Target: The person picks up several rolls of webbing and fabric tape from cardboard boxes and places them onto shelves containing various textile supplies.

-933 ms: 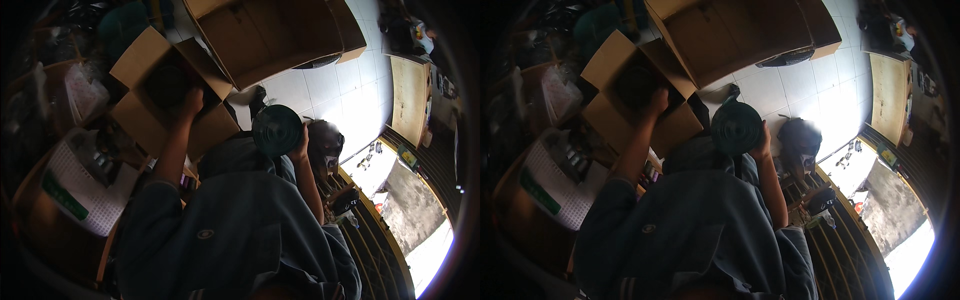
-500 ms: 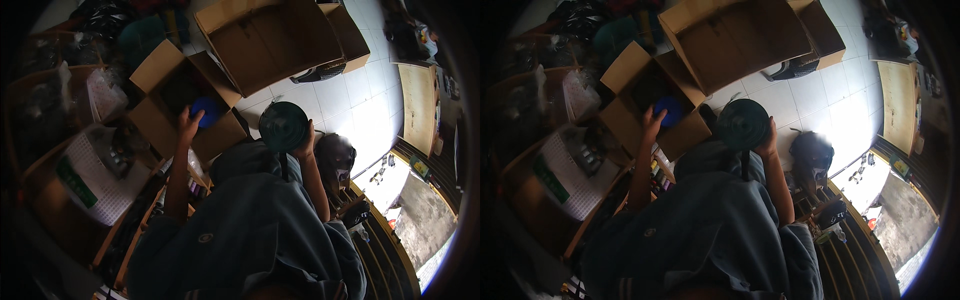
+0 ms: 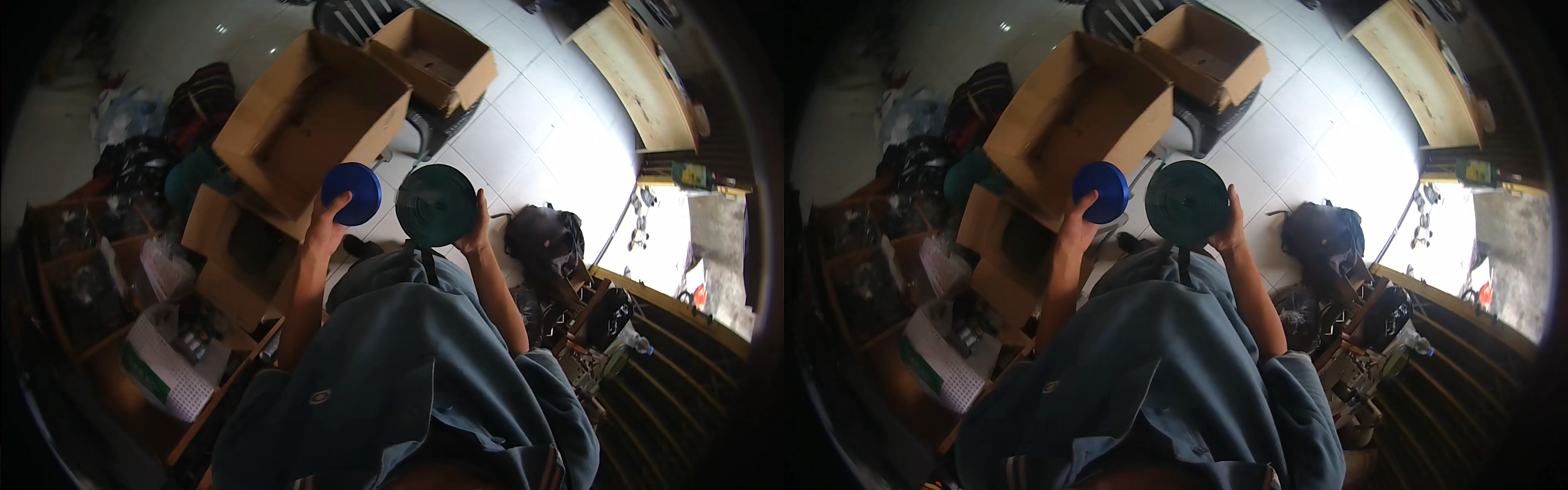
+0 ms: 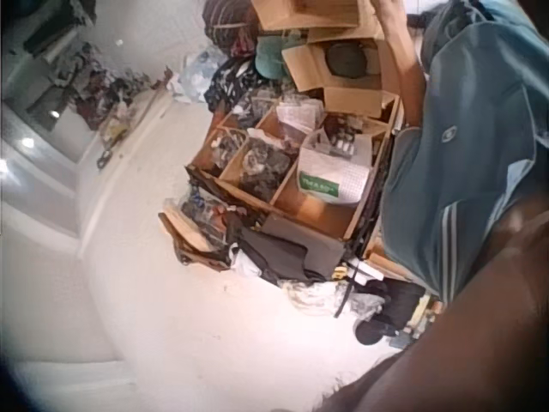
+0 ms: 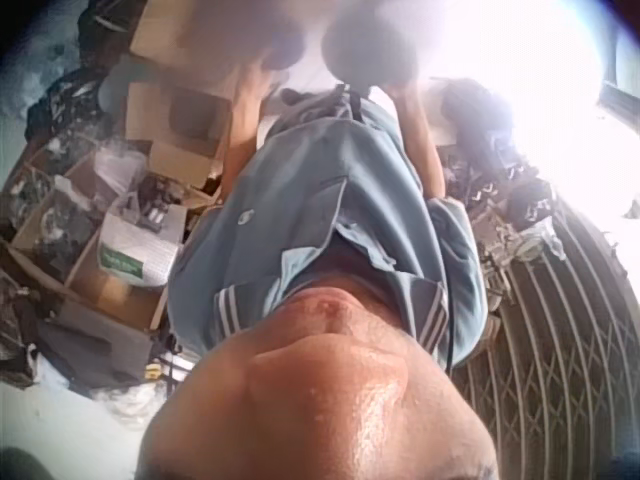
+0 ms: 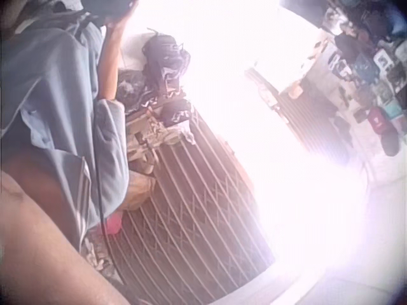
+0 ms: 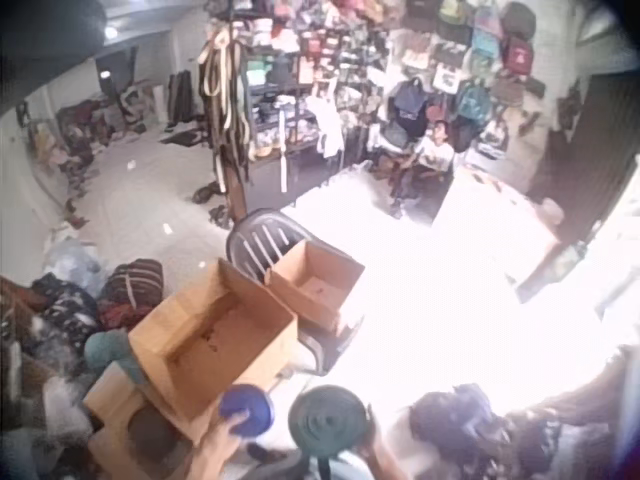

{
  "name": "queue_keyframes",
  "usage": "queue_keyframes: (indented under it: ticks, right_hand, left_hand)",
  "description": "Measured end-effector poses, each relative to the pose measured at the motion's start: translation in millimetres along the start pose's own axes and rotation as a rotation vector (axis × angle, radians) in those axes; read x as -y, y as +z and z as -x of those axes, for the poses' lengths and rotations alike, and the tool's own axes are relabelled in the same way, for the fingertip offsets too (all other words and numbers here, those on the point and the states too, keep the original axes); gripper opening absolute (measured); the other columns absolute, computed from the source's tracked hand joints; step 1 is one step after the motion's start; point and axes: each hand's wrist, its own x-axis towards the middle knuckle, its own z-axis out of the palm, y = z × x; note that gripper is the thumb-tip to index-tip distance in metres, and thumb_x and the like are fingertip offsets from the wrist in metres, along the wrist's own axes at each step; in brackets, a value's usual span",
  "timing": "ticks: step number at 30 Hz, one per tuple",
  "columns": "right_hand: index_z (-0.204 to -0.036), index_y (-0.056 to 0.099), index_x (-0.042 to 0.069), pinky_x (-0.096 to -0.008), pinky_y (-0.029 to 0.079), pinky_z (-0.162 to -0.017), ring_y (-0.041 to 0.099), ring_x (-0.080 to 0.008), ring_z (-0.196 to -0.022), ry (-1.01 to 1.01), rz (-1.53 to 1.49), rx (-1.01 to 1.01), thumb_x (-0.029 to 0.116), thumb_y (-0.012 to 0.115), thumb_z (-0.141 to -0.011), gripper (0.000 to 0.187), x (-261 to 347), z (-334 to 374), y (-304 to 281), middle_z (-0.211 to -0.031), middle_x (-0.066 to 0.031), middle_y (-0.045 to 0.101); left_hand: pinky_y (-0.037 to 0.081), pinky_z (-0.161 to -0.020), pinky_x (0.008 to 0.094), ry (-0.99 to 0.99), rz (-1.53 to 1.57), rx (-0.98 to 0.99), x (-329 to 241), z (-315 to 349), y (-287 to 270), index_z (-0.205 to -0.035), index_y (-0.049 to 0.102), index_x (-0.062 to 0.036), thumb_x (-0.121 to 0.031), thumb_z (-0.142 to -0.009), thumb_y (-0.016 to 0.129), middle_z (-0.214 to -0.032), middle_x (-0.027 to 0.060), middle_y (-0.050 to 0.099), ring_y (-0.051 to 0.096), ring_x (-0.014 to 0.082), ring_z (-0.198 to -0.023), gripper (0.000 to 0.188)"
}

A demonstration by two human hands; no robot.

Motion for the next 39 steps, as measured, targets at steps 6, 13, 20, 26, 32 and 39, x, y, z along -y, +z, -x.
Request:
queue_keyframes:
  ticks: [6,13,20,26,32,39]
  right_hand:
    - [-0.133,0.043,0.002,-0.0488,0.041,-0.1,0.052,-0.0311,-0.116,-0.203,-0.013,0.033,0.05,0.052,-0.089,0.066,86.3,44.0,-35.6,-0.128,-0.0168,0.052]
    - [-0.129,0.047,0.002,-0.048,0.042,-0.098,0.055,-0.0298,-0.113,-0.345,0.014,-0.117,0.048,0.057,-0.085,0.064,161.1,59.7,-57.4,-0.124,-0.0158,0.056]
    - [-0.13,0.045,0.003,-0.0459,0.042,-0.098,0.054,-0.028,-0.113,-0.443,-0.076,-0.168,0.049,0.054,-0.086,0.064,227.7,39.0,-60.4,-0.125,-0.015,0.054]
    - [-0.132,0.044,0.004,-0.0461,0.043,-0.098,0.052,-0.0287,-0.116,-0.594,-0.118,-0.231,0.049,0.053,-0.087,0.065,294.1,17.1,-50.4,-0.127,-0.0153,0.053]
    - [-0.133,0.043,0.004,-0.0472,0.044,-0.097,0.052,-0.0295,-0.116,-0.745,-0.18,-0.107,0.049,0.053,-0.086,0.066,354.9,-7.5,-56.9,-0.128,-0.0158,0.052]
    - [-0.133,0.043,0.004,-0.0474,0.045,-0.096,0.053,-0.0291,-0.116,-0.77,-0.209,-0.202,0.05,0.052,-0.087,0.066,451.0,-33.2,-93.7,-0.128,-0.0159,0.052]
  left_hand:
    - [0.047,-0.087,0.03,-0.066,-0.274,0.125,45.7,-35.1,123.4,-0.114,0.054,-0.0001,-0.005,-0.075,0.072,-0.105,0.0076,0.06,0.059,0.0166,-0.096,0.043]
    - [0.049,-0.08,0.027,0.058,-0.736,0.371,85.5,-74.1,253.4,-0.104,0.059,0.0008,-0.01,-0.074,0.076,-0.095,0.0074,0.064,0.06,0.0129,-0.087,0.036]
    - [0.051,-0.078,0.0296,0.19,-1.012,0.645,116.8,-142.2,343.3,-0.11,0.059,0.0018,-0.019,-0.074,0.078,-0.094,0.0126,0.067,0.063,0.0193,-0.085,0.045]
    - [0.046,-0.081,0.0403,0.62,-1.337,0.831,131.7,-209.5,420.8,-0.113,0.061,-0.0029,-0.024,-0.072,0.076,-0.096,0.0137,0.054,0.051,0.0287,-0.092,0.049]
    - [0.043,-0.075,0.0354,0.586,-1.198,0.886,150.8,-279.0,483.4,-0.113,0.062,-0.0089,-0.029,-0.077,0.071,-0.102,0.0103,0.047,0.049,0.0224,-0.091,0.043]
    - [0.044,-0.083,0.0285,-0.007,-1.013,1.021,195.8,-375.9,550.7,-0.122,0.056,-0.0074,-0.033,-0.093,0.052,-0.118,0.0115,0.055,0.059,0.0178,-0.096,0.039]
